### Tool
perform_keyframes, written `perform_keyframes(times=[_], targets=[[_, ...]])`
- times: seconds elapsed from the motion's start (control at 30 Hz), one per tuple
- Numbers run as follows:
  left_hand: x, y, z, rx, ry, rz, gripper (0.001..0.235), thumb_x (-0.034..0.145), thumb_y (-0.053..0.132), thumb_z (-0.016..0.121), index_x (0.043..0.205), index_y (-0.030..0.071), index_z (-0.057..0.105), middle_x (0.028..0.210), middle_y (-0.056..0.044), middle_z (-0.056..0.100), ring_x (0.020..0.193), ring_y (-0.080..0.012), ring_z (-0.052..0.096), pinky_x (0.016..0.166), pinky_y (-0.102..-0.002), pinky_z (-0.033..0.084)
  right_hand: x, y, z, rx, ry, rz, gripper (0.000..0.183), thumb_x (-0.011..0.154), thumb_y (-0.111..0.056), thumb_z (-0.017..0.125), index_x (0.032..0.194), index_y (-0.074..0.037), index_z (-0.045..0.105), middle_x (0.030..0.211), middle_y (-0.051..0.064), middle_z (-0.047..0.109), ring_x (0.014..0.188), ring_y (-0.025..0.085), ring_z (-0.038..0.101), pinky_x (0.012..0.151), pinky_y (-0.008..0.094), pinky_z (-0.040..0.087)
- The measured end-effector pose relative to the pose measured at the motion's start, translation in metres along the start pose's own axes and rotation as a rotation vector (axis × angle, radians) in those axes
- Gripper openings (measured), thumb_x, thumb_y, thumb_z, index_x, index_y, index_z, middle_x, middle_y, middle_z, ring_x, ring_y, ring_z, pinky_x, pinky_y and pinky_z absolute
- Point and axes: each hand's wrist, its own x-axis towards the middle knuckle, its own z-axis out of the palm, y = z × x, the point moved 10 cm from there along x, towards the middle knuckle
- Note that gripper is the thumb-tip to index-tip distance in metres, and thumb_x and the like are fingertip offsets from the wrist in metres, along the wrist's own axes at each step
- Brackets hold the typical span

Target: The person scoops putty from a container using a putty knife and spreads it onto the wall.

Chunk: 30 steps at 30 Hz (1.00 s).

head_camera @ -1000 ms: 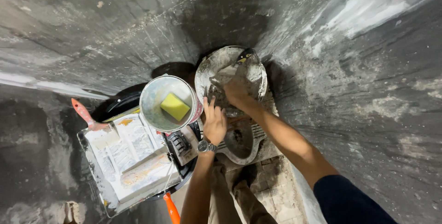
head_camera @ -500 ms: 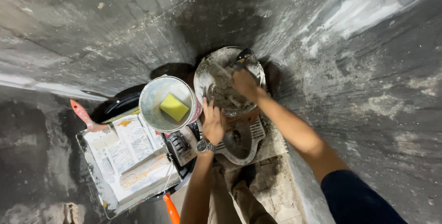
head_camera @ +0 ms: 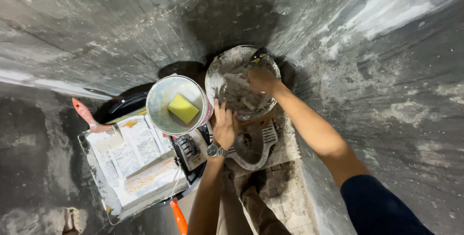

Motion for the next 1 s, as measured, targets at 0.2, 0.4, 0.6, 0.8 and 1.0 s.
perform_keyframes(times=[0.2, 0.4, 0.6, 0.8, 1.0], targets=[[0.001, 0.0, 0.003, -0.006, -0.027, 0.003, 0.016, 0.101, 0.007, 0.056, 0.103, -0.009, 0.054, 0.148, -0.035, 0.043, 0.148, -0.0585, 0.024, 0.104, -0.051, 0.051, 0.068, -0.009, 0.081, -0.615, -0.16, -0.106, 0.033, 0.09, -0.021, 0.061, 0.117, -0.006, 0.071, 0.091, 0.012, 0.07, 0.081, 0.024, 0.067, 0.077, 0.049, 0.045], [0.002, -0.003, -0.001, 0.012, -0.024, -0.008, 0.022, 0.101, 0.01, 0.057, 0.112, -0.01, 0.056, 0.147, -0.034, 0.044, 0.147, -0.0547, 0.027, 0.107, -0.051, 0.045, 0.116, -0.019, 0.116, -0.504, 0.038, -0.013, 0.029, 0.093, -0.023, 0.057, 0.108, -0.008, 0.077, 0.112, 0.014, 0.073, 0.103, 0.03, 0.071, 0.084, 0.047, 0.055], [0.006, -0.006, 0.0, 0.016, 0.038, 0.022, 0.019, 0.101, 0.009, 0.057, 0.108, -0.008, 0.057, 0.142, -0.034, 0.047, 0.148, -0.0541, 0.03, 0.101, -0.049, 0.053, 0.112, -0.015, 0.088, -0.444, 0.04, -0.146, 0.045, 0.078, -0.021, 0.067, 0.122, -0.014, 0.068, 0.109, 0.018, 0.073, 0.1, 0.034, 0.071, 0.081, 0.049, 0.056], [-0.002, 0.002, -0.005, 0.014, 0.055, 0.064, 0.019, 0.103, 0.009, 0.056, 0.107, -0.009, 0.057, 0.138, -0.035, 0.047, 0.146, -0.0583, 0.032, 0.096, -0.052, 0.058, 0.054, -0.007, 0.025, -0.307, 0.062, 0.086, 0.026, 0.094, -0.021, 0.06, 0.113, -0.01, 0.074, 0.113, 0.016, 0.076, 0.1, 0.031, 0.075, 0.084, 0.046, 0.06], [-0.004, 0.002, -0.005, -0.025, 0.011, 0.034, 0.018, 0.101, 0.008, 0.056, 0.102, -0.01, 0.058, 0.14, -0.038, 0.046, 0.143, -0.0586, 0.031, 0.091, -0.051, 0.058, 0.084, -0.011, 0.08, -0.351, 0.259, -0.113, 0.031, 0.076, -0.015, 0.068, 0.104, -0.002, 0.072, 0.106, 0.018, 0.074, 0.094, 0.035, 0.074, 0.085, 0.062, 0.049]])
